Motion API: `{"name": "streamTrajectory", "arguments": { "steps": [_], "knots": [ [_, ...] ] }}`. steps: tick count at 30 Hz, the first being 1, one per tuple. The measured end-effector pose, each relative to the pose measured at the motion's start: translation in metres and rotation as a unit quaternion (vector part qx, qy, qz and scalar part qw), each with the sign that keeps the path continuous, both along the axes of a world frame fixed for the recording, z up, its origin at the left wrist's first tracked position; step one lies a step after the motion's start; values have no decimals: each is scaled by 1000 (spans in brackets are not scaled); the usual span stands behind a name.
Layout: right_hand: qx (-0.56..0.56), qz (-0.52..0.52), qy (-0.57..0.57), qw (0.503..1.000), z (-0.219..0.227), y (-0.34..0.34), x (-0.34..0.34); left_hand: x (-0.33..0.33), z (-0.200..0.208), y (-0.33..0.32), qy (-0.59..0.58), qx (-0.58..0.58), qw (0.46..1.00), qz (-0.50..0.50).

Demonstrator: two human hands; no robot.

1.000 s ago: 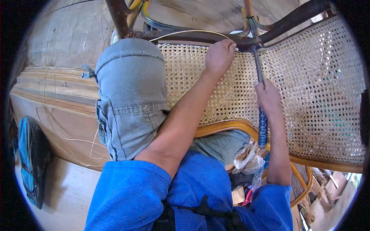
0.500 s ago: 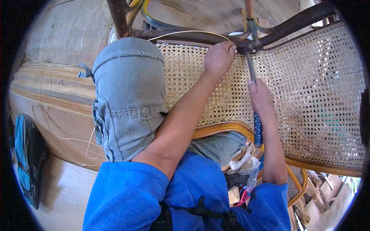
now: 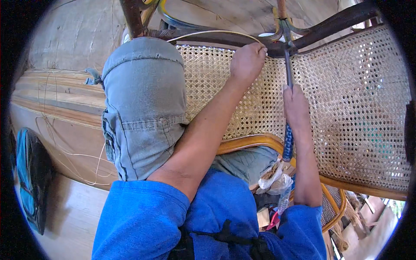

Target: The person weaves a natural fiber cord into the frame of a rattan chair seat. They use a hammer to tap the cord into place along the edge of the frame, securing the weave pattern.

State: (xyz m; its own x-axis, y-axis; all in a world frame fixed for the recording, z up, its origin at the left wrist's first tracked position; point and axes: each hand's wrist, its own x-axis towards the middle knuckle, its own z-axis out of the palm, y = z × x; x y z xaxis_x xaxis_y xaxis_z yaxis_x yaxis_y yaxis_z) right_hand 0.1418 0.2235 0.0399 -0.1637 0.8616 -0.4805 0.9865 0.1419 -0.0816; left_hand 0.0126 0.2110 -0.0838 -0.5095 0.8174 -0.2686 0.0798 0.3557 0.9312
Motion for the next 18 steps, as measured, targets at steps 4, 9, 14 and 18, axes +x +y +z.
{"name": "streamTrajectory", "arguments": {
  "steps": [4, 9, 14, 18],
  "knots": [
    [-31, 53, -54, 997, -6, 3, 4, 1, -2, 0, -3, 19, 1000, 2],
    [10, 32, -15, 999, 1, 3, 3, 1, -1, 0, 2, 6, 1000, 1],
    [14, 31, -36, 999, 3, 2, 2, -1, 0, -2, -24, -2, 1000, 0],
    [-11, 26, -51, 998, -1, 7, 6, 1, -1, -1, 2, 15, 1000, 9]
  ]
}}
